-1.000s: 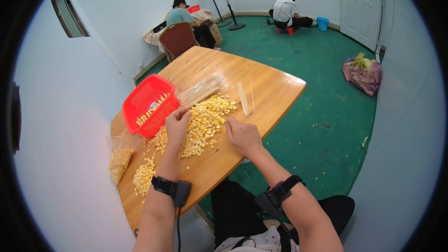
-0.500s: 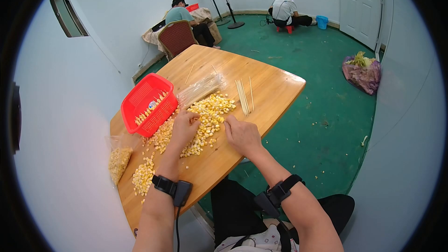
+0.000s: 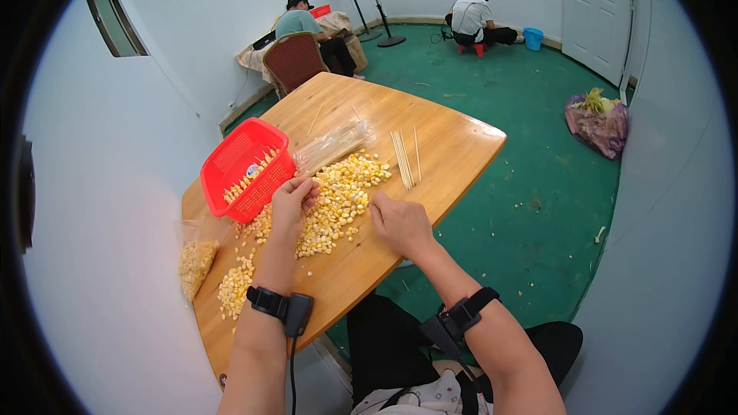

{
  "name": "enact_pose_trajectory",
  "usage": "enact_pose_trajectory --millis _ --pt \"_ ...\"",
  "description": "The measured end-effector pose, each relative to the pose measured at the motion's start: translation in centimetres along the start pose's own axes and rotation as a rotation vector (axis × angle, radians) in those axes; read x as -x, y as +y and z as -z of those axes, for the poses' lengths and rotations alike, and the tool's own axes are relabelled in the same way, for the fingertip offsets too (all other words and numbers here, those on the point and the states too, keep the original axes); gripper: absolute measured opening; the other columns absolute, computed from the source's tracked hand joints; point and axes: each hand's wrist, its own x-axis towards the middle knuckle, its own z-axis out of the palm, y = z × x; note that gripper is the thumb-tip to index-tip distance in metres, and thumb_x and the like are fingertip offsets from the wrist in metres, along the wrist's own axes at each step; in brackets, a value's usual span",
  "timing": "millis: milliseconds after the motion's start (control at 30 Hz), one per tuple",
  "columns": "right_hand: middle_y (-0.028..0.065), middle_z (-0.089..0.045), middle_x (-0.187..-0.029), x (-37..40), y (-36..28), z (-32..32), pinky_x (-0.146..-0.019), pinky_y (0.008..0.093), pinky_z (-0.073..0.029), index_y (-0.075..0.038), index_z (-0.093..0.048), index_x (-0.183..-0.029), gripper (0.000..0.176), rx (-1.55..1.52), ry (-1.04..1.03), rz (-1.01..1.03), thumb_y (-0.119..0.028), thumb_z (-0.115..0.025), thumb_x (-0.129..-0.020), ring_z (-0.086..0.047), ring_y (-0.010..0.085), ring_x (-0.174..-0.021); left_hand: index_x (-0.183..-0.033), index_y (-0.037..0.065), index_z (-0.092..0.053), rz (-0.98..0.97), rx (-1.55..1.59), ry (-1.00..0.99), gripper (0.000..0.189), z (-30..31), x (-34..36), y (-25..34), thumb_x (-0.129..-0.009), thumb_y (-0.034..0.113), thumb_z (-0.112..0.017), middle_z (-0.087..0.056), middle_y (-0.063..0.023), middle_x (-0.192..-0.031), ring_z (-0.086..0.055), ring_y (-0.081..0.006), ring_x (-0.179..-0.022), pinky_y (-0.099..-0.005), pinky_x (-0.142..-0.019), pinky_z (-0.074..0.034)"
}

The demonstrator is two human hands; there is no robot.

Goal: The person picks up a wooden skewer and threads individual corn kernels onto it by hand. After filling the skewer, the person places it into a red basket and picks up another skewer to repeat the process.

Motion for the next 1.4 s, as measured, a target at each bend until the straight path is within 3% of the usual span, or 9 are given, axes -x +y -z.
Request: enact_pose_trajectory --millis 267,1400 --pt "0.0132 -0.056 -0.057 0.03 0.03 0.03 -0.047 0.0412 -0.044 -0.007 -0.051 -0.08 0.013 0.009 -0.036 0.007 -0.019 -0.05 -0.085 -0.057 0.0312 -0.052 -0.09 0.002 -0.058 0.169 0.337 -0.014 0.008 0.1 -0.37 -0.17 -0.083 0.005 -0.059 -0.064 -0.0075 -0.082 -0.063 -0.0147 -0.073 -0.0204 -0.058 -0.05" --pt "0.013 -0.056 -0.056 -0.04 -0.19 0.26 -0.047 0.0408 -0.044 -0.008 -0.052 -0.081 0.009 0.015 -0.022 0.02 -0.017 -0.051 -0.083 -0.057 0.0309 -0.051 -0.095 -0.003 -0.057 0.183 0.378 -0.028 0.019 0.19 -0.37 0.26 -0.077 -0.002 -0.063 -0.061 -0.0087 -0.08 -0.06 -0.0153 -0.071 -0.0227 -0.061 -0.053"
